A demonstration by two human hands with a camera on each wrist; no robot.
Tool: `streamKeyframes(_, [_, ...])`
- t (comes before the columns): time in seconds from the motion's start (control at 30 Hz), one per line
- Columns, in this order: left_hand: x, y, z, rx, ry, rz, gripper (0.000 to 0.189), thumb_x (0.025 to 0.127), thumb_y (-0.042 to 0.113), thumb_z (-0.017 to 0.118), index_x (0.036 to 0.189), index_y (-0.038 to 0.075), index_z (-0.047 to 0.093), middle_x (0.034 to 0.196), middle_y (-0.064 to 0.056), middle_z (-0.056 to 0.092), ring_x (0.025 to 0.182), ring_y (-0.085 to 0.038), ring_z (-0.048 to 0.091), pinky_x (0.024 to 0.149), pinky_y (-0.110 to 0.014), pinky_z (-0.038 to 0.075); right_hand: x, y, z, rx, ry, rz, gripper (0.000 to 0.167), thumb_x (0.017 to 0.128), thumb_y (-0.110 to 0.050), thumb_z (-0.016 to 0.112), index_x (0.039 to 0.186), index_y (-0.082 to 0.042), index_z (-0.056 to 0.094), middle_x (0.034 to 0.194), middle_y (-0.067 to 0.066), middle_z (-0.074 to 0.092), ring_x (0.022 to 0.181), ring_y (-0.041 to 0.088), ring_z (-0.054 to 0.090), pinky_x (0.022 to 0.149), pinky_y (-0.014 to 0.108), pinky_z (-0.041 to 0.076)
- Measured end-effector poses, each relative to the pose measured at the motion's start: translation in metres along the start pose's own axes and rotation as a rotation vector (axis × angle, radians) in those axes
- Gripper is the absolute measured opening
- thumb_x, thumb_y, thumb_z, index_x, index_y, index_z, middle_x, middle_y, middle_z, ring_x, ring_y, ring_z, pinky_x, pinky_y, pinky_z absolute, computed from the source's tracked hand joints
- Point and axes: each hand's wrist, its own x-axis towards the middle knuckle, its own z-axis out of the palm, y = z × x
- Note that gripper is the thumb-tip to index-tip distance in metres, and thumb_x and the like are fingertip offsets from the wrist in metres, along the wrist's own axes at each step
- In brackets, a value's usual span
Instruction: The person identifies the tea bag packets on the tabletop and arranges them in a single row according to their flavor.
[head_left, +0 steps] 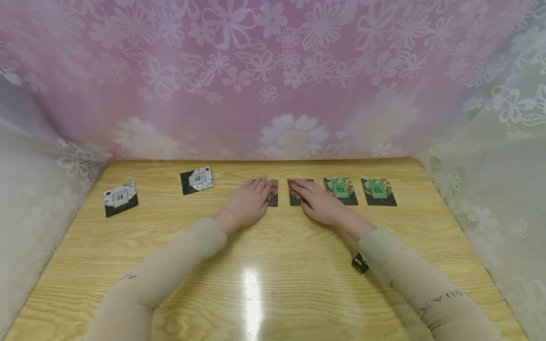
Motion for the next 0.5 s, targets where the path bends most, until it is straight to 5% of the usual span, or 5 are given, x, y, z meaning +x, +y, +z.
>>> streamKeyframes(0.5, [0.0032, 0.0056, 0.0011, 0.045, 0.006, -0.013, 0.066, 0.115, 0.041, 0.035, 0.169, 0.004, 0.026, 0.175, -0.019, 0.026, 0.164, -0.033, 0.027, 0.137, -0.046, 0.024, 0.0003, -0.0011, -0.0002, -0.008, 0.004, 0.002, 0.058, 0.11, -0.015, 0.054, 0.164, -0.002, 0.037, 0.174, 0.019, 0.029, 0.16, 0.045, 0.03, 0.129, 0.064, 0.033])
